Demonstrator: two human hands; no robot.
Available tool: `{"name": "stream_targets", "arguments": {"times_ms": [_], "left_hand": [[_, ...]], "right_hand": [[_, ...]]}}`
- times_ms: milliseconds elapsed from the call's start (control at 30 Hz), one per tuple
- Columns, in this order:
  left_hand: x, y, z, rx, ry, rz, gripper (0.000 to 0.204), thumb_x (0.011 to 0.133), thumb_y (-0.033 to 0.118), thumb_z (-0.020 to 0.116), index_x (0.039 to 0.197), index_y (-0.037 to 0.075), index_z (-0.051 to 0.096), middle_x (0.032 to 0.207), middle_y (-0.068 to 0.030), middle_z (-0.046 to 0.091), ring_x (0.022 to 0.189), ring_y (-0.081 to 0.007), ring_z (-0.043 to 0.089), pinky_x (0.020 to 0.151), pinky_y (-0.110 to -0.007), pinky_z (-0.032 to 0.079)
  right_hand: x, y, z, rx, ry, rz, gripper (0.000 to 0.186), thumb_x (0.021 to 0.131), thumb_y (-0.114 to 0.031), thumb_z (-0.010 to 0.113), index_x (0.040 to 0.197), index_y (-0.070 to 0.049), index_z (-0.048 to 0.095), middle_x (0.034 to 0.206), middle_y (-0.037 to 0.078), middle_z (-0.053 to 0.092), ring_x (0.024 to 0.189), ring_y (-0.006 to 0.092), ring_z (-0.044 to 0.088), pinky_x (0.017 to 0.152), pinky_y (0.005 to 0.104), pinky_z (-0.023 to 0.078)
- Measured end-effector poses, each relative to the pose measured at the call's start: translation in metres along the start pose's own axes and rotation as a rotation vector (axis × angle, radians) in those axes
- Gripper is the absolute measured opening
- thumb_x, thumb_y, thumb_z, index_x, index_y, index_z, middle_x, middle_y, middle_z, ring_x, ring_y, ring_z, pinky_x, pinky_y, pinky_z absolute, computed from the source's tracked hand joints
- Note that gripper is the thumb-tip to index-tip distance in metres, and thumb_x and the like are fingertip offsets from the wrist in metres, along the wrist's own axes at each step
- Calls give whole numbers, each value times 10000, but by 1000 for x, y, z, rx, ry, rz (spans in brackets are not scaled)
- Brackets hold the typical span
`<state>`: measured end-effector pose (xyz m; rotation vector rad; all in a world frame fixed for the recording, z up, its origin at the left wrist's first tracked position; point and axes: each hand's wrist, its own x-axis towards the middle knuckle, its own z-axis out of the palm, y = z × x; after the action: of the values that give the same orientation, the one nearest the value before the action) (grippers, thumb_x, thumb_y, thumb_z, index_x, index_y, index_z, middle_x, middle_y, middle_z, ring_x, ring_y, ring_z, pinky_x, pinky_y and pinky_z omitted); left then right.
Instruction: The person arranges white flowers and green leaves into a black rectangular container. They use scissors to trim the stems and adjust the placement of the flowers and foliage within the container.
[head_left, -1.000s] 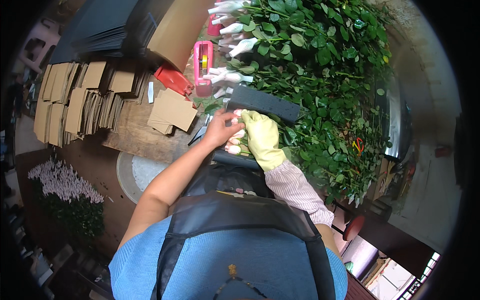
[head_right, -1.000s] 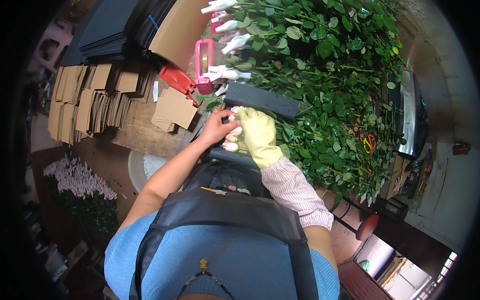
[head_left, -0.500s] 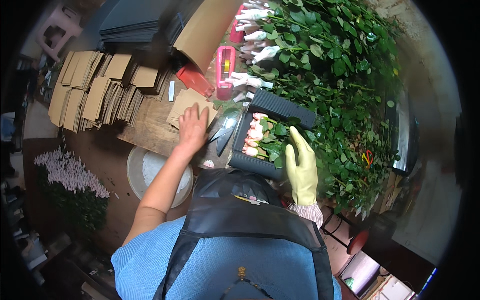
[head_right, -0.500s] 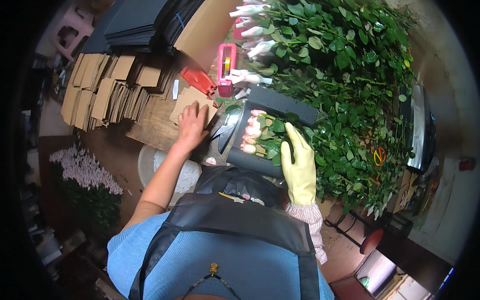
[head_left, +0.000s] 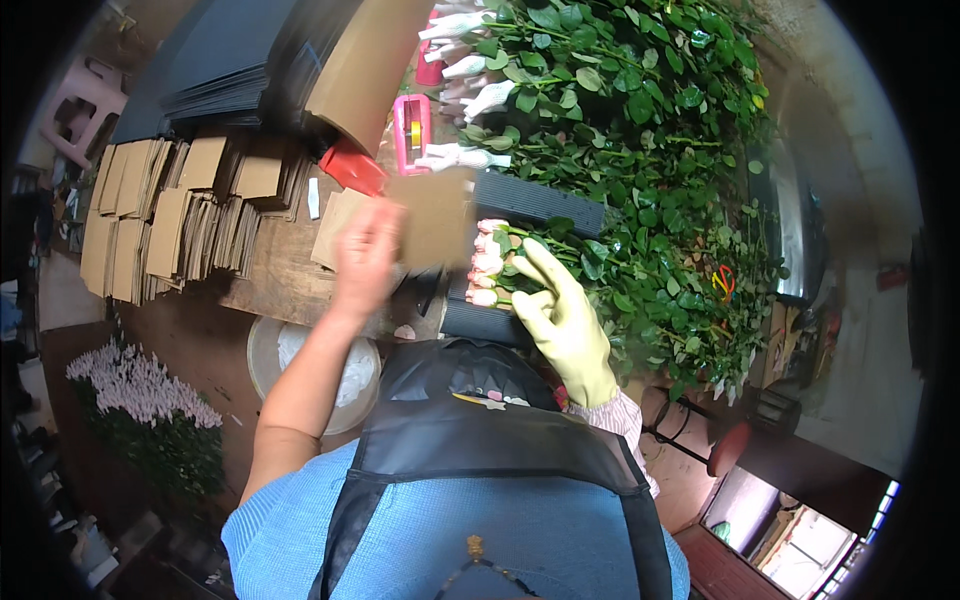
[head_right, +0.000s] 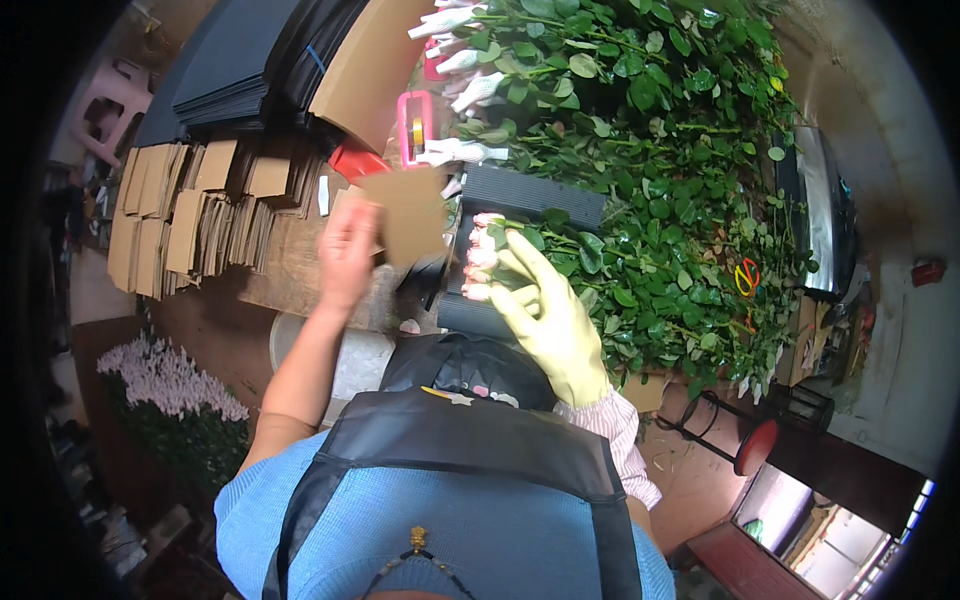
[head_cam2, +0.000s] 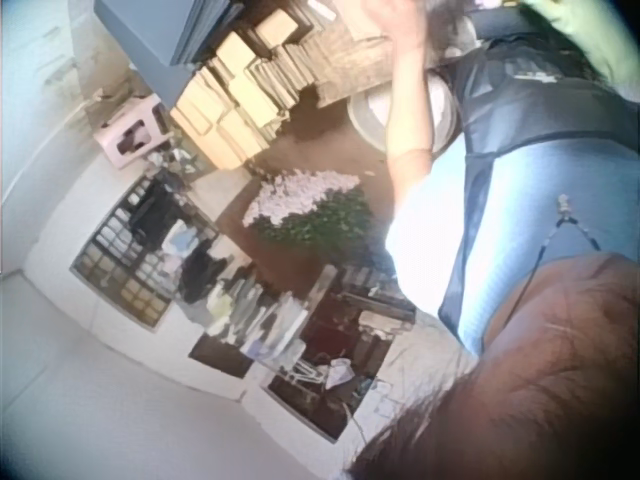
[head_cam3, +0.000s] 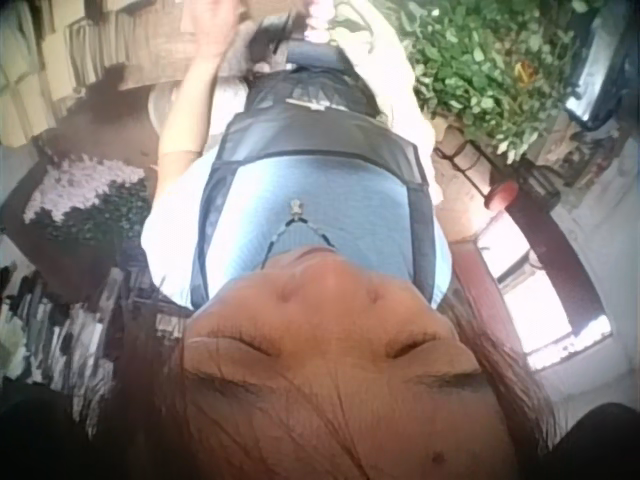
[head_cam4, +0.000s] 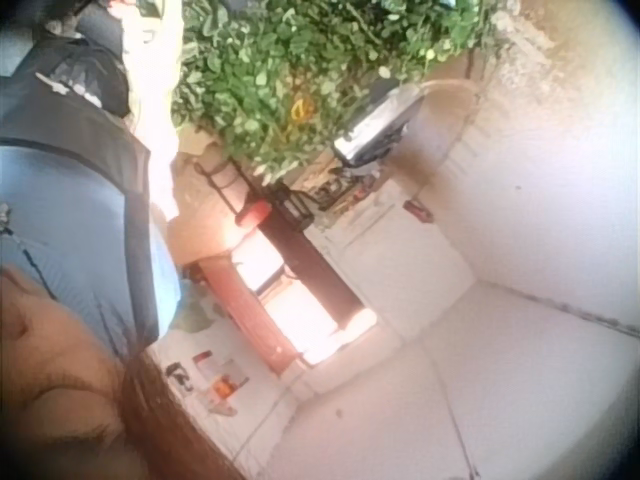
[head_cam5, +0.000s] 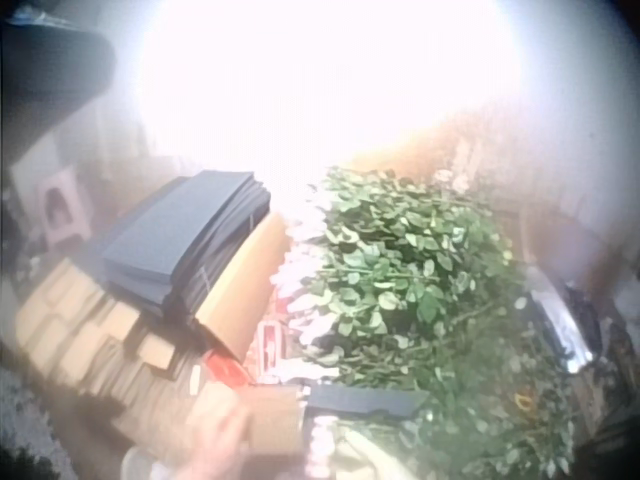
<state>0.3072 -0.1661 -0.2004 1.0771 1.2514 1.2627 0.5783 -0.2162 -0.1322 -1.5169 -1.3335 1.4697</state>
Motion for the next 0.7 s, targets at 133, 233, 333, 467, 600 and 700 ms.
{"name": "stream_targets", "arguments": {"times_ms": [133,233,333,467,600,700], "left_hand": [[-11,-10,60,74,-307,-69,204,1079,232,583,1025,44,639,804,57,567,706,-21,529,623,-226,442],[4,-33,55,211,-323,-70,199,1060,216,598,1054,19,626,880,-36,647,797,-154,639,718,-324,516],[17,-34,47,602,-144,243,163,996,181,652,1075,39,650,958,-155,680,893,-321,690,800,-394,544],[35,-41,61,695,-556,457,227,967,177,664,1148,40,669,1037,-163,704,982,-366,692,835,-434,556],[51,-50,91,981,-910,391,1060,665,473,911,1481,24,405,1086,-232,693,1018,-414,682,861,-490,551],[59,-39,102,1119,-1004,244,1170,593,474,949,1481,31,330,1067,-249,690,995,-440,687,841,-487,558]], "right_hand": [[25,14,-10,47,-114,222,327,1003,-279,691,1162,2,646,880,13,682,631,94,651,623,228,526],[43,39,-27,53,-162,346,286,1011,-286,675,1081,-9,652,850,22,666,634,108,662,594,232,532],[57,60,-29,43,-120,425,274,1012,-282,670,1049,-12,651,826,38,661,636,122,673,569,242,539],[70,73,-21,25,-116,437,274,1023,-276,652,1051,-3,649,829,62,666,638,141,687,560,240,538],[65,63,-16,-166,-47,396,282,1033,-287,631,1056,-9,675,835,58,689,693,146,698,628,267,538],[31,40,-20,-754,185,-29,269,1023,-284,639,1047,-29,720,838,23,721,728,116,661,717,300,515]]}}
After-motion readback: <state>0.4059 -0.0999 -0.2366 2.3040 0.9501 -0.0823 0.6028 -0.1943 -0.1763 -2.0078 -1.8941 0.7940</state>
